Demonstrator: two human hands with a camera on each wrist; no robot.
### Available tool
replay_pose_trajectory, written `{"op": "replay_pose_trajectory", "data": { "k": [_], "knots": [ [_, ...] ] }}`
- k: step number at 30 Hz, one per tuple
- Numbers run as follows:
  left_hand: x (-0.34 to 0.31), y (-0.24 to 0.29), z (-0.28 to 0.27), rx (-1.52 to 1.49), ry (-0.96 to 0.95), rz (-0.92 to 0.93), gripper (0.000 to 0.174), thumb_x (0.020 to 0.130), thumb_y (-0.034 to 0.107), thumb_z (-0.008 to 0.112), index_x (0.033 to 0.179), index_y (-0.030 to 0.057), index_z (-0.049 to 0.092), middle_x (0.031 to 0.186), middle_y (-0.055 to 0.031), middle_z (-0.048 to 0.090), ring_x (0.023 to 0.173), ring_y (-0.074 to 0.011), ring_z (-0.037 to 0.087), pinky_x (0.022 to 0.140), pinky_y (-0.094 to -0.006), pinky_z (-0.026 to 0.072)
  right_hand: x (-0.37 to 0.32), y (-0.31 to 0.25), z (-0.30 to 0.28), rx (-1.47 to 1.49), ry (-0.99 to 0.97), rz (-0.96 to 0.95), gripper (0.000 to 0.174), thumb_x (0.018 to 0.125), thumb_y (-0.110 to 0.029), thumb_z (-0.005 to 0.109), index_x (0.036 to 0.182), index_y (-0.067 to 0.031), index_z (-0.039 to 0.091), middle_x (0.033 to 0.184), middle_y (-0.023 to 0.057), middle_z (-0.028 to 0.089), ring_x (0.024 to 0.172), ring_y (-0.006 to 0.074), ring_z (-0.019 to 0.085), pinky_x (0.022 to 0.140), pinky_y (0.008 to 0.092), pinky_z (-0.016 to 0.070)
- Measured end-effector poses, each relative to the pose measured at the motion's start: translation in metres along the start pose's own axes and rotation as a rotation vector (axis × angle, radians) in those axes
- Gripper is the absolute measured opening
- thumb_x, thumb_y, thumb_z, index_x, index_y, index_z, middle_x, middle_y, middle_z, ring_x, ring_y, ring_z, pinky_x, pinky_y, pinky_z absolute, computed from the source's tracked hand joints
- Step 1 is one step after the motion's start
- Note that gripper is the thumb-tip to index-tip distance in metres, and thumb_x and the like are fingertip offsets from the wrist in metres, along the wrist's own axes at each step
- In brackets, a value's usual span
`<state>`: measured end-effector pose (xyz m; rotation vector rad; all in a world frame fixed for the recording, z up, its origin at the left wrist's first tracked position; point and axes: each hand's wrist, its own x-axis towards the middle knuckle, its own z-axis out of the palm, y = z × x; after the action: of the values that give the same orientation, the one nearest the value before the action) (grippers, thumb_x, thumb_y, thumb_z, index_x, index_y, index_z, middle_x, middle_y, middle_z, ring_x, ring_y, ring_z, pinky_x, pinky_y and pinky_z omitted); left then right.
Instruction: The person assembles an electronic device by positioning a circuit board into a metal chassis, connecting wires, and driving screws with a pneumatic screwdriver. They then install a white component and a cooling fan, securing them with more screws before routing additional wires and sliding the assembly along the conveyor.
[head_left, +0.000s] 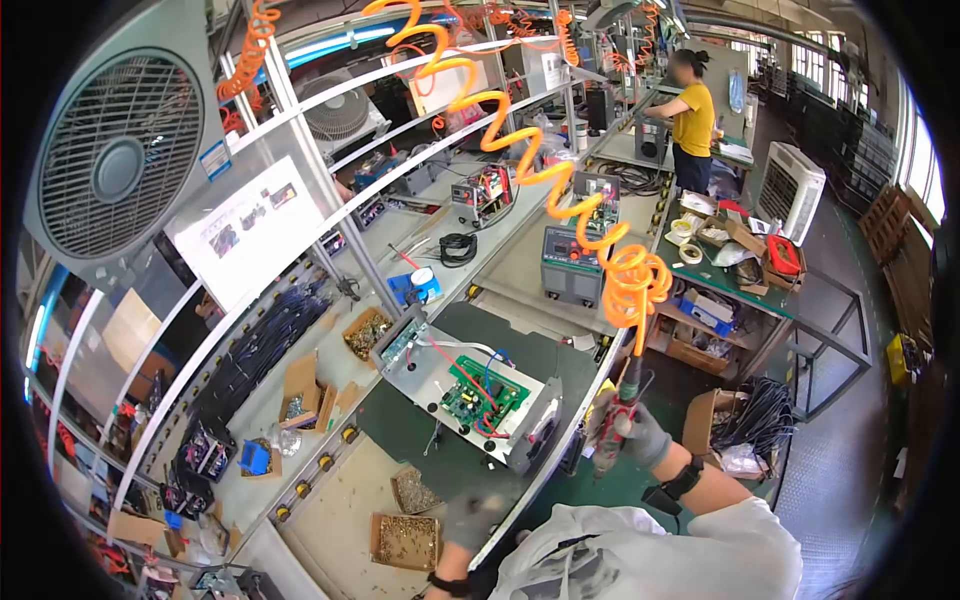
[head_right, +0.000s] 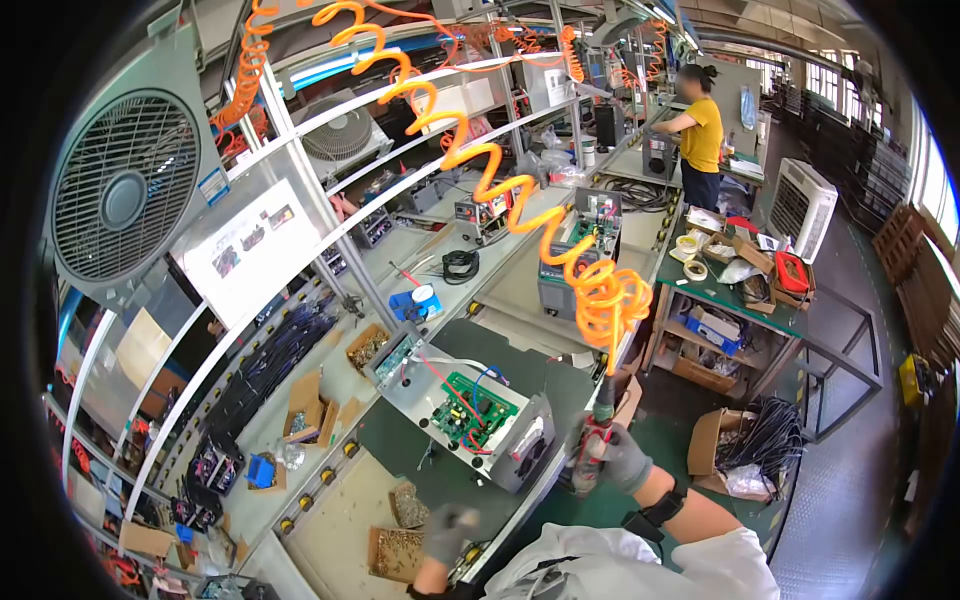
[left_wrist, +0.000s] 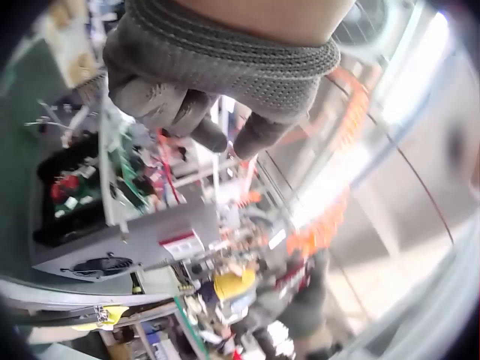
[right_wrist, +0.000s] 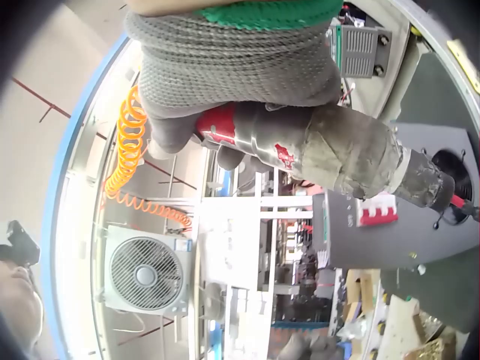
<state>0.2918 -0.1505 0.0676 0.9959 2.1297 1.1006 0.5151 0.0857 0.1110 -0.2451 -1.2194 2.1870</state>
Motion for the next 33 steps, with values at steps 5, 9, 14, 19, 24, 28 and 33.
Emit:
{"op": "replay_pose_trajectory", "data": {
  "k": [5, 9, 14, 19, 24, 28, 33],
  "knots": [
    [0.005, 0.111, 0.066, 0.272, -0.243, 0.271, 0.058, 0.064, 0.04, 0.075, 0.107, 0.0044, 0.059, 0.1, -0.0159, 0.063, 0.093, -0.0279, 0.062, 0.081, -0.0351, 0.0473, -0.013, 0.003, 0.039, 0.218, -0.099, 0.028, 0.065, 0.07, -0.046, 0.074, 0.115, -0.0064, 0.048, 0.102, 0.0101, 0.056, 0.093, 0.0213, 0.057, 0.081, 0.035, 0.0477],
    [-0.001, 0.112, 0.094, 0.125, -0.363, 0.295, 0.059, 0.066, 0.045, 0.071, 0.107, 0.0057, 0.058, 0.103, -0.016, 0.063, 0.094, -0.0298, 0.062, 0.08, -0.0363, 0.0485, -0.024, 0.014, 0.034, 0.183, -0.102, 0.051, 0.07, 0.07, -0.054, 0.071, 0.117, -0.0068, 0.048, 0.108, 0.01, 0.053, 0.098, 0.0215, 0.055, 0.087, 0.0356, 0.0446],
    [-0.005, 0.114, 0.086, 0.47, -0.293, 0.115, 0.046, 0.065, 0.041, 0.068, 0.097, 0.0083, 0.062, 0.098, -0.0137, 0.063, 0.086, -0.0338, 0.061, 0.074, -0.0388, 0.0497, -0.044, -0.04, 0.019, -0.994, -0.214, 0.615, 0.044, 0.091, -0.043, 0.047, 0.099, -0.0019, 0.062, 0.084, 0.0118, 0.062, 0.084, 0.0222, 0.059, 0.076, 0.0307, 0.0452],
    [-0.015, 0.116, 0.079, 0.791, -0.249, 0.291, 0.038, 0.065, 0.037, 0.06, 0.09, 0.0084, 0.064, 0.085, -0.013, 0.062, 0.081, -0.0303, 0.061, 0.071, -0.0399, 0.0497, -0.054, -0.063, 0.025, -1.223, -0.337, 0.018, 0.033, 0.088, -0.036, 0.051, 0.093, -0.0057, 0.063, 0.081, 0.0129, 0.061, 0.08, 0.0316, 0.057, 0.069, 0.0372, 0.0451],
    [-0.027, 0.121, 0.086, 0.978, -0.418, 0.293, 0.037, 0.067, 0.04, 0.068, 0.086, 0.0091, 0.063, 0.089, -0.0119, 0.06, 0.084, -0.0301, 0.06, 0.072, -0.0409, 0.0479, -0.032, -0.032, 0.013, -1.411, -0.668, 0.275, 0.044, 0.087, -0.047, 0.047, 0.099, -0.0075, 0.062, 0.094, 0.0111, 0.062, 0.088, 0.0325, 0.058, 0.075, 0.0395, 0.0446],
    [-0.034, 0.115, 0.081, 1.003, -0.446, 0.322, 0.035, 0.07, 0.038, 0.067, 0.09, 0.0089, 0.063, 0.089, -0.012, 0.06, 0.085, -0.0295, 0.06, 0.073, -0.0399, 0.0473, -0.025, 0.004, -0.004, -1.271, -0.953, 0.663, 0.057, 0.082, -0.056, 0.05, 0.113, -0.0091, 0.057, 0.102, 0.0144, 0.062, 0.092, 0.0295, 0.059, 0.079, 0.0368, 0.0445],
    [-0.036, 0.116, 0.068, 1.029, -0.533, 0.283, 0.034, 0.073, 0.038, 0.065, 0.091, 0.0091, 0.062, 0.09, -0.0125, 0.059, 0.086, -0.0305, 0.059, 0.073, -0.0391, 0.0461, -0.035, 0.031, -0.002, -1.212, -0.957, 0.619, 0.066, 0.073, -0.065, 0.056, 0.106, -0.0068, 0.061, 0.096, 0.0164, 0.063, 0.09, 0.0283, 0.061, 0.078, 0.0353, 0.0451]
  ]
}}
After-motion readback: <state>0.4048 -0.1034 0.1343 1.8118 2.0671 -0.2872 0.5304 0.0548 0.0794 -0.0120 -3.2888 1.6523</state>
